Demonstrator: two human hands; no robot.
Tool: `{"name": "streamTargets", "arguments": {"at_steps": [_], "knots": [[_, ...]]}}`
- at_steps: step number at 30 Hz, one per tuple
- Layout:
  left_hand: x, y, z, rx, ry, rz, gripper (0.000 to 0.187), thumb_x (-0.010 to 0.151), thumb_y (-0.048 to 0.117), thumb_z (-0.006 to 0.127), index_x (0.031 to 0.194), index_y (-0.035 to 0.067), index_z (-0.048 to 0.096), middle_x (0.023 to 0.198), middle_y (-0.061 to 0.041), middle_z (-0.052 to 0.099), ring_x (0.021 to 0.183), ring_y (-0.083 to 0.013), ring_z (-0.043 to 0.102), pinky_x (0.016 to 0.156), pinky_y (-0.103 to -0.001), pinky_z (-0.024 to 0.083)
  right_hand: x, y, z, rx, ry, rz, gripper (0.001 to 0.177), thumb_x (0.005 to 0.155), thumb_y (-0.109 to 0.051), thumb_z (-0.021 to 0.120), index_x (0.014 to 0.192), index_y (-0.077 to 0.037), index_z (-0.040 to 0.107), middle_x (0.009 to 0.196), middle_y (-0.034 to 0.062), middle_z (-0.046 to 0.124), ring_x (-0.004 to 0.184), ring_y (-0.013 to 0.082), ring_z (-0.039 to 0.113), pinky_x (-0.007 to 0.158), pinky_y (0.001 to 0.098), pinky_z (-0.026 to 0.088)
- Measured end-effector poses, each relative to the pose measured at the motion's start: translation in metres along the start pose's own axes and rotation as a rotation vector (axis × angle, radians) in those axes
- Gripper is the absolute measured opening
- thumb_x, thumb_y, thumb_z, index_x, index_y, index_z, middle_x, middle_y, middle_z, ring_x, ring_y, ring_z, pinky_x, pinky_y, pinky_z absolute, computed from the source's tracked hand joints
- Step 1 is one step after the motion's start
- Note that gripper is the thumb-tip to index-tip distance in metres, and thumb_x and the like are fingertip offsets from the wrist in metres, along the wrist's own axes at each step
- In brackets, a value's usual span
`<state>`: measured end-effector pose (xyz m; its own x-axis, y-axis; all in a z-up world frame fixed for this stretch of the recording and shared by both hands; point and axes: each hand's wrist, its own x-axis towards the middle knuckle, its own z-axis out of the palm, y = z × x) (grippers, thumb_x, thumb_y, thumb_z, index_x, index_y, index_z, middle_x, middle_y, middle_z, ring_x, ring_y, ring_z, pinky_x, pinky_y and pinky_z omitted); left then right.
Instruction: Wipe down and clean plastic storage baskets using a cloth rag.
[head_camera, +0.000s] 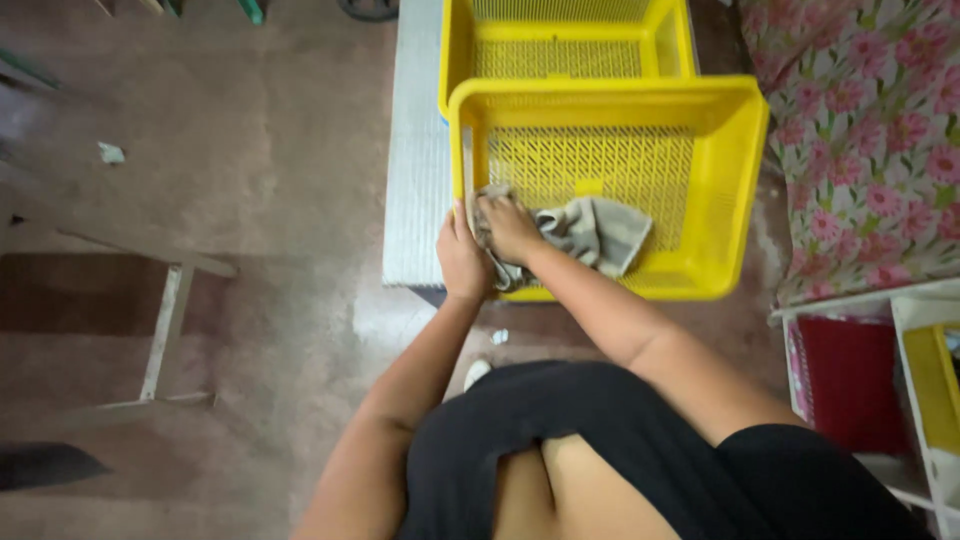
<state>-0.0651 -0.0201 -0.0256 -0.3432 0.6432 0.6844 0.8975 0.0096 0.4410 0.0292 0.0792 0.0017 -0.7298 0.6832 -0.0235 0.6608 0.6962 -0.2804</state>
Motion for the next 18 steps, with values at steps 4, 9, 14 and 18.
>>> {"name": "streamTargets", "arguments": {"at_steps": [4,9,14,18], "knots": [[0.002,0.001,-0.008,-0.400,-0.035,-0.165,0.080,0.077,-0.010,0.066,0.153,-0.002,0.041,0.129,-0.029,0.054,0.120,-0.0495,0.057,0.105,-0.051,0.047,-0.031,-0.025,-0.008,0.006,-0.181,-0.068,0.042,0.088,-0.015,0.055,0.130,-0.014,0.058,0.123,0.0107,0.071,0.127,0.0312,0.058,0.103,0.0544,0.043],[0.018,0.005,-0.028,-0.579,0.002,-0.264,0.084,0.074,-0.024,0.055,0.151,0.009,0.050,0.127,-0.022,0.057,0.122,-0.0451,0.056,0.108,-0.046,0.046,-0.030,-0.031,-0.028,0.064,-0.419,0.007,0.051,0.087,-0.016,0.054,0.138,-0.009,0.060,0.134,0.0170,0.068,0.133,0.0344,0.056,0.111,0.0538,0.032],[0.015,-0.006,-0.027,-0.667,0.021,-0.468,0.080,0.079,-0.018,0.074,0.148,0.016,0.053,0.130,-0.014,0.055,0.111,-0.0328,0.059,0.095,-0.038,0.057,-0.036,-0.058,-0.021,0.142,-0.495,0.038,0.078,0.074,-0.048,0.071,0.142,-0.014,0.057,0.146,0.0127,0.060,0.141,0.0403,0.046,0.114,0.0665,0.024],[0.021,-0.001,-0.036,-0.629,-0.017,-0.503,0.079,0.080,-0.019,0.066,0.148,0.020,0.052,0.129,-0.013,0.055,0.110,-0.0338,0.061,0.095,-0.041,0.057,-0.052,-0.086,-0.048,0.095,-0.376,0.020,0.060,0.077,-0.031,0.063,0.130,-0.003,0.065,0.131,0.0187,0.069,0.130,0.0413,0.060,0.109,0.0572,0.034]]}}
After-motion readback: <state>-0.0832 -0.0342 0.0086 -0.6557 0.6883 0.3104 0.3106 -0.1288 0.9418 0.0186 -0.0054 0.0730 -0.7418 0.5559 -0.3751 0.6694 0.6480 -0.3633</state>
